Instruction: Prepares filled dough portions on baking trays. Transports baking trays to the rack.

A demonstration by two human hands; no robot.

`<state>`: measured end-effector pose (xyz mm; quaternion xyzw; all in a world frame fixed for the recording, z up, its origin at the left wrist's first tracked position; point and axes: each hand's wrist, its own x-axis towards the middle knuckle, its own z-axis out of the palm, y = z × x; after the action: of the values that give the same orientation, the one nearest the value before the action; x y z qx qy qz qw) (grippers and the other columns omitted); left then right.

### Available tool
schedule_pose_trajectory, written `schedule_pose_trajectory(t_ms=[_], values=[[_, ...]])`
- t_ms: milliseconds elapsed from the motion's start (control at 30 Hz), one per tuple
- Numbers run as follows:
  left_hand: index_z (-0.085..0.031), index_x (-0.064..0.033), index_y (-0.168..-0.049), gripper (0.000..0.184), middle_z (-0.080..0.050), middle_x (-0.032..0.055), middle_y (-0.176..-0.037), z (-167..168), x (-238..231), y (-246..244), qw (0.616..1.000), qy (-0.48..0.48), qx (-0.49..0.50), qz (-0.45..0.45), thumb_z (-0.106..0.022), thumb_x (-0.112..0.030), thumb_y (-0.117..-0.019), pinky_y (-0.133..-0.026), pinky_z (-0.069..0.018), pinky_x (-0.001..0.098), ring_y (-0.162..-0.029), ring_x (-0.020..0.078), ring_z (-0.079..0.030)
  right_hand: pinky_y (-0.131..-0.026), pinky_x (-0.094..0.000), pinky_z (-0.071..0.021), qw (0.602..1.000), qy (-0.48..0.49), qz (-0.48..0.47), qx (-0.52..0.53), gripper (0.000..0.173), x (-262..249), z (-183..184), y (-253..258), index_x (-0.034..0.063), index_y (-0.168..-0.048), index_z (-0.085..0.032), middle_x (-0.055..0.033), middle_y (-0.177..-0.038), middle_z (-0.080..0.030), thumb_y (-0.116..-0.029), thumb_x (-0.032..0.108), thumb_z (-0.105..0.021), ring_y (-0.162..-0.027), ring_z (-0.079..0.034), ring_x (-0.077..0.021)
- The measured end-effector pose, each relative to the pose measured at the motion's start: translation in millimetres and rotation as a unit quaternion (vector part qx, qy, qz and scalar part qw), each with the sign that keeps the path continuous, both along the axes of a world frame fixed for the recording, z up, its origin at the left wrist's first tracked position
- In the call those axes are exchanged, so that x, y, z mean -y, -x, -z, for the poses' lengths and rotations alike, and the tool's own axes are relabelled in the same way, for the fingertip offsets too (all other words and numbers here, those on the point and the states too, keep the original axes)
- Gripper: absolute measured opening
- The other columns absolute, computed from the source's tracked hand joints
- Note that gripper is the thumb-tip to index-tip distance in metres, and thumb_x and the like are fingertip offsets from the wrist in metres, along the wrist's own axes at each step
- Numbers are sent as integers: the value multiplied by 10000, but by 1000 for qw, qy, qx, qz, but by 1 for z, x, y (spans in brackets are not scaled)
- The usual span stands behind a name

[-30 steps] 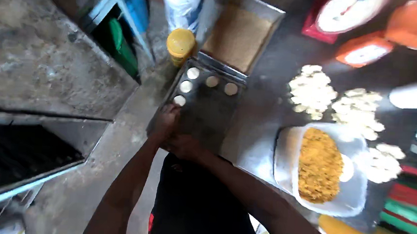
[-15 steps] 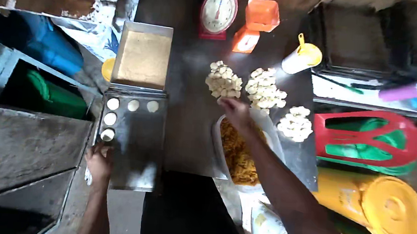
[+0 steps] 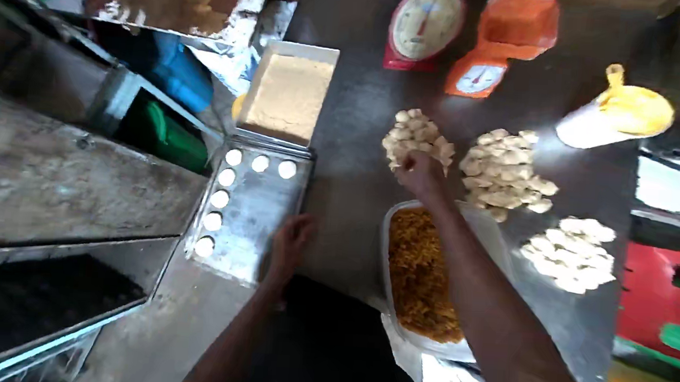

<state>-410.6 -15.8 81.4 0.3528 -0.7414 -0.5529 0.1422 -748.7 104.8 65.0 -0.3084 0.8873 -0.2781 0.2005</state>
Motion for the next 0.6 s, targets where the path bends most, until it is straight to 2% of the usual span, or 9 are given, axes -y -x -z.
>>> schedule_pose_trajectory(t_ms=[100,167,233,267,367,433,467,567,600], values=[[-582,14,-1357,395,-656,159,-1282,1,-10,18,990,-119,-72,1,-632,-175,-1015,-903,-617,397,-1077,229,-696,-875,-431,-611,975,195,7,106,237,-11,-21,-122,3,-1046,-682,-150,-1118,-694,-870,112,-796,-1002,-696,-238],[-658,28,-1255,305,-691,160,-1209,6,-11,22,985,-125,-114,28,-658,-131,-995,-887,-621,397,-1020,231,-710,-913,-364,-617,952,257,34,161,299,-16,-15,-187,-18,-1132,-667,-126,-1165,-715,-893,121,-782,-1061,-710,-192],[-719,20,-1153,207,-726,135,-1109,4,-13,16,986,-103,-120,57,-659,-86,-985,-881,-617,359,-967,192,-717,-927,-334,-615,938,273,96,192,393,-21,-19,-232,-13,-1296,-627,-105,-1187,-722,-940,112,-737,-1052,-715,-159],[-724,16,-1137,191,-727,128,-1091,0,-15,12,987,-90,-114,73,-655,-81,-987,-878,-616,347,-958,181,-715,-923,-324,-614,937,272,123,179,371,-24,-20,-248,1,-1302,-654,-100,-1173,-730,-956,116,-719,-1033,-719,-150],[-705,2,-1186,241,-719,122,-1118,-16,-29,3,984,-65,-86,141,-670,-136,-991,-898,-619,339,-995,173,-717,-861,-331,-622,958,243,146,35,234,-41,-29,-272,28,-1185,-745,-122,-1098,-738,-989,92,-634,-952,-725,-165],[-691,17,-1172,254,-721,125,-1108,-20,-41,-1,978,-66,-87,176,-708,-124,-961,-900,-622,347,-1005,181,-720,-803,-336,-633,958,227,173,21,216,-57,-39,-277,54,-1149,-764,-104,-1071,-741,-992,91,-621,-905,-729,-165],[-694,20,-1142,236,-731,121,-1087,-18,-46,-2,975,-59,-98,189,-722,-112,-949,-878,-631,350,-984,181,-728,-772,-319,-645,939,259,210,84,201,-64,-45,-278,45,-1146,-758,-87,-1057,-748,-987,90,-644,-880,-737,-154],[-733,-15,-1099,189,-724,103,-1057,-14,-52,2,964,-66,-110,235,-727,-129,-949,-743,-649,338,-879,173,-727,-805,-405,-635,787,373,353,341,309,-82,-56,-282,-16,-1247,-649,-168,-1092,-709,-942,11,-695,-906,-721,-254],[-728,-11,-1103,186,-714,106,-1069,-12,-52,3,955,-109,-107,256,-712,-127,-959,-741,-645,347,-879,181,-719,-827,-410,-635,775,368,366,360,312,-89,-52,-287,-18,-1234,-633,-166,-1097,-700,-938,33,-713,-924,-719,-256]])
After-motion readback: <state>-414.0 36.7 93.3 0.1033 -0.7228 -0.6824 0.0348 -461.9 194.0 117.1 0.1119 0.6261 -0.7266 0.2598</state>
